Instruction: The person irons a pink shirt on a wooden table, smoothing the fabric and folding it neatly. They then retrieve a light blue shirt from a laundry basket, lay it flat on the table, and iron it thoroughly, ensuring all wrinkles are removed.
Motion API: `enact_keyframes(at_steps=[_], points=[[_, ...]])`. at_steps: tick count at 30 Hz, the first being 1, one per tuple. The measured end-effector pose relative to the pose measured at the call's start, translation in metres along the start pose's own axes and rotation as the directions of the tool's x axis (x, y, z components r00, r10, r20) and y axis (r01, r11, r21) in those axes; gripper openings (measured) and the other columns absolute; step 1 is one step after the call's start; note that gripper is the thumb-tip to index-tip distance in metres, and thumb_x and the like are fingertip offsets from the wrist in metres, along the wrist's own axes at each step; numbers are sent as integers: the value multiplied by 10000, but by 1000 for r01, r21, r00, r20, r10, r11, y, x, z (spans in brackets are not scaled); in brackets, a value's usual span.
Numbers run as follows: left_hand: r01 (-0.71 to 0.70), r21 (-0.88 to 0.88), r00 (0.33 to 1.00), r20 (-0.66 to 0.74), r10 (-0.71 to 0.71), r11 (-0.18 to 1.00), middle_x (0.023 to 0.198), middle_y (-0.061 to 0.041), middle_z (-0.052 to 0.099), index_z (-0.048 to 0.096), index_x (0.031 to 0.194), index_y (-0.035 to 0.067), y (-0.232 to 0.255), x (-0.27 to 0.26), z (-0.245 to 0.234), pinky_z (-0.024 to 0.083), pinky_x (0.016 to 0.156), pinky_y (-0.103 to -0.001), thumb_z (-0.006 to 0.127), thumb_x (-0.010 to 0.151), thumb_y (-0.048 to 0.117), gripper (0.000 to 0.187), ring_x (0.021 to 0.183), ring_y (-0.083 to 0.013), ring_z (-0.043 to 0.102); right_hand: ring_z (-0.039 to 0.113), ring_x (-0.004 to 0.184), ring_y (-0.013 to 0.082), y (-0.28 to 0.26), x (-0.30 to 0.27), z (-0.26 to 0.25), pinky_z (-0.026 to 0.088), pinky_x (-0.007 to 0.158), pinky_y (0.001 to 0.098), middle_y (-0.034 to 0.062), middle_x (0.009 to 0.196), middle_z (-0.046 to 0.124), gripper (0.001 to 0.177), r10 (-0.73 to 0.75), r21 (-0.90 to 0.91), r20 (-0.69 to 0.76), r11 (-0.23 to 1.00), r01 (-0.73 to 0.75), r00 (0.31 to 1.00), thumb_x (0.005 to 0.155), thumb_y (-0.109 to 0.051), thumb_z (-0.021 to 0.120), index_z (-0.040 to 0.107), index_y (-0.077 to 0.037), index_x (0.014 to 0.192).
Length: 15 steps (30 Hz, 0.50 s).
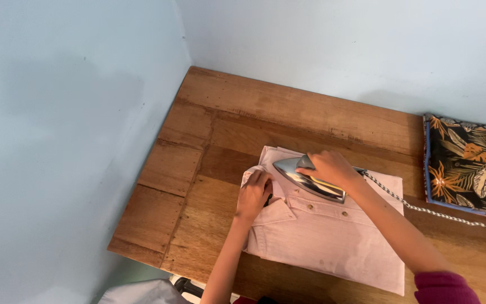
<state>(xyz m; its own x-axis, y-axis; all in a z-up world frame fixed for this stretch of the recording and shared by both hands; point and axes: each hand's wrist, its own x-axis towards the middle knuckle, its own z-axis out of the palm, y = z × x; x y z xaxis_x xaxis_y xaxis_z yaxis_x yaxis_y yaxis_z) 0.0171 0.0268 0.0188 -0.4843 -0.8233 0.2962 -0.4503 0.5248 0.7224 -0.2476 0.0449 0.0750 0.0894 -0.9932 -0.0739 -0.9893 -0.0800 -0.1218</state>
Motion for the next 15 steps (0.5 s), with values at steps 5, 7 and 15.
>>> enact_keyframes(at_steps=[5,7,15], points=[[77,179,992,-116,-57,981,984,-42,666,586,1043,109,10,17,26,566,740,-393,787,850,254,313,941,-267,672,727,757,395,8,-21,-10,597,721,484,229,733,717,697,88,-31,9,996,-88,996,891,-658,587,741,11,1012],[56,296,991,-134,-16,954,986,-51,658,577,974,118,5,21,36,569,724,-388,800,818,284,319,964,-272,659,728,747,397,14,-28,-19,594,712,489,236,723,712,704,151,-38,47,988,-149,987,870,-666,593,739,3,1031],[47,455,991,-133,16,889,989,-29,664,607,961,142,2,21,45,534,818,-421,769,856,302,251,992,-247,639,723,709,398,39,-35,-12,598,687,469,246,701,706,766,109,-37,29,994,-108,994,878,-700,567,715,26,1071]])
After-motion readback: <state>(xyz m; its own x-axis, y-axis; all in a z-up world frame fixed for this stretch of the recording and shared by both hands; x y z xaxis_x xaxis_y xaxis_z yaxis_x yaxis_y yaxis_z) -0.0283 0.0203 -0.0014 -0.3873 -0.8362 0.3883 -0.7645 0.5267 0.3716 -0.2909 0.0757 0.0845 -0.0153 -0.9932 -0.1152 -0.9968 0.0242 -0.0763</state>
